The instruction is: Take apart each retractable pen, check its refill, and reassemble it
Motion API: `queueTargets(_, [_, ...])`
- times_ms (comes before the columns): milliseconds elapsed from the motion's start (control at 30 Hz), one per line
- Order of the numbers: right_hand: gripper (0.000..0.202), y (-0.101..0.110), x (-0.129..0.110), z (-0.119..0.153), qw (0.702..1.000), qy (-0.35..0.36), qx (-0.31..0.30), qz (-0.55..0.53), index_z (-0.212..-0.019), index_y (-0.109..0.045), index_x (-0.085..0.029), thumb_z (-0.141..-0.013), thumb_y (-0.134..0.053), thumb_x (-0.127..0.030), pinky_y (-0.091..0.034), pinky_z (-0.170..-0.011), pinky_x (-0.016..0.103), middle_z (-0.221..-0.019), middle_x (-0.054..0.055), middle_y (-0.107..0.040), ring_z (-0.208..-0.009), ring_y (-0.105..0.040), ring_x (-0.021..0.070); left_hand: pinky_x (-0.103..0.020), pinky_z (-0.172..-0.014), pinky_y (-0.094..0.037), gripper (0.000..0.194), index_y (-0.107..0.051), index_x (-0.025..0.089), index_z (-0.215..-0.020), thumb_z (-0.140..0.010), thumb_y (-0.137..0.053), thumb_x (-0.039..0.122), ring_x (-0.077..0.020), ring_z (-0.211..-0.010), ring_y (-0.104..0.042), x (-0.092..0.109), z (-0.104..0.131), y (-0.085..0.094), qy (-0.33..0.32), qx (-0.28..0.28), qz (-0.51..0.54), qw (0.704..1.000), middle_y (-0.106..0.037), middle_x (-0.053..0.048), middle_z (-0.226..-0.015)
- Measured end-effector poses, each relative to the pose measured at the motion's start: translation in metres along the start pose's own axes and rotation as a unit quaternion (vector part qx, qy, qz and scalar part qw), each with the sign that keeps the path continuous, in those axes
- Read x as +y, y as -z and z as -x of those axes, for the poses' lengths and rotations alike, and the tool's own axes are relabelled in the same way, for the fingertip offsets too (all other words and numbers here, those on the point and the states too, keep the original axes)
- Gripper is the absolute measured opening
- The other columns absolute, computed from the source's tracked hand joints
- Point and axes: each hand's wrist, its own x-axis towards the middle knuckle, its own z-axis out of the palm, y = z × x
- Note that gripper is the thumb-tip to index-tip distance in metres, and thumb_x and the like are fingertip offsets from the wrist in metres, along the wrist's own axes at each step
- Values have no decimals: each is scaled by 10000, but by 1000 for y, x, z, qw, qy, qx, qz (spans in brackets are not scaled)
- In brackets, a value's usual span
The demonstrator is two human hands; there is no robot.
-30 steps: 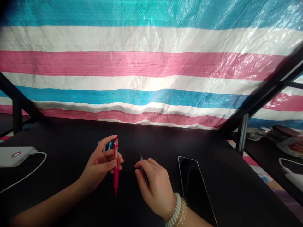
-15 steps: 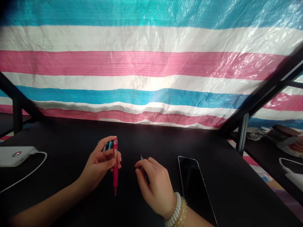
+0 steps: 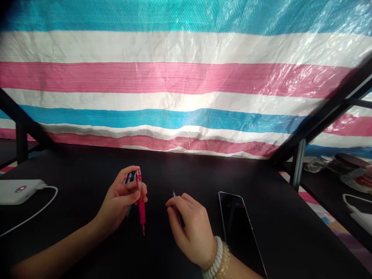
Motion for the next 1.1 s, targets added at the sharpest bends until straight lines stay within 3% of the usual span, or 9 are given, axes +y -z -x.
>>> queueTargets(533, [143,1,-1,0,999,13,17,-26,-965,-607,-191,-949,-474,-140,-400,-603,283,-741,16,-561,-666,-530,159,-347,-737,-492,668,-418,255,-1365,-765,-693,155,-185,-696,-672,1,1,0,5,-1,-14,1000,-715,-16,-833])
queueTargets(800, [141,1,0,1,1000,13,16,-23,-965,-601,-190,-950,-471,-138,-397,-608,288,-745,21,-564,-673,-527,164,-322,-692,-499,597,-454,247,-1268,-726,-656,97,-174,-645,-658,5,-2,3,16,-7,-47,999,-708,7,-759])
queueTargets(1000, [145,2,-1,1,999,16,18,-22,-968,-604,-190,-947,-473,-133,-398,-602,284,-739,19,-559,-660,-526,162,-348,-756,-515,669,-389,255,-1371,-765,-664,197,-207,-745,-691,16,-8,3,0,-19,-157,987,-720,-5,-806])
queueTargets(1100, [140,2,-1,0,999,22,19,-20,-967,-603,-191,-945,-476,-136,-402,-608,284,-748,20,-567,-668,-532,163,-345,-772,-495,635,-412,255,-1366,-775,-643,231,-212,-775,-687,16,-16,9,-24,-25,-308,951,-726,3,-811])
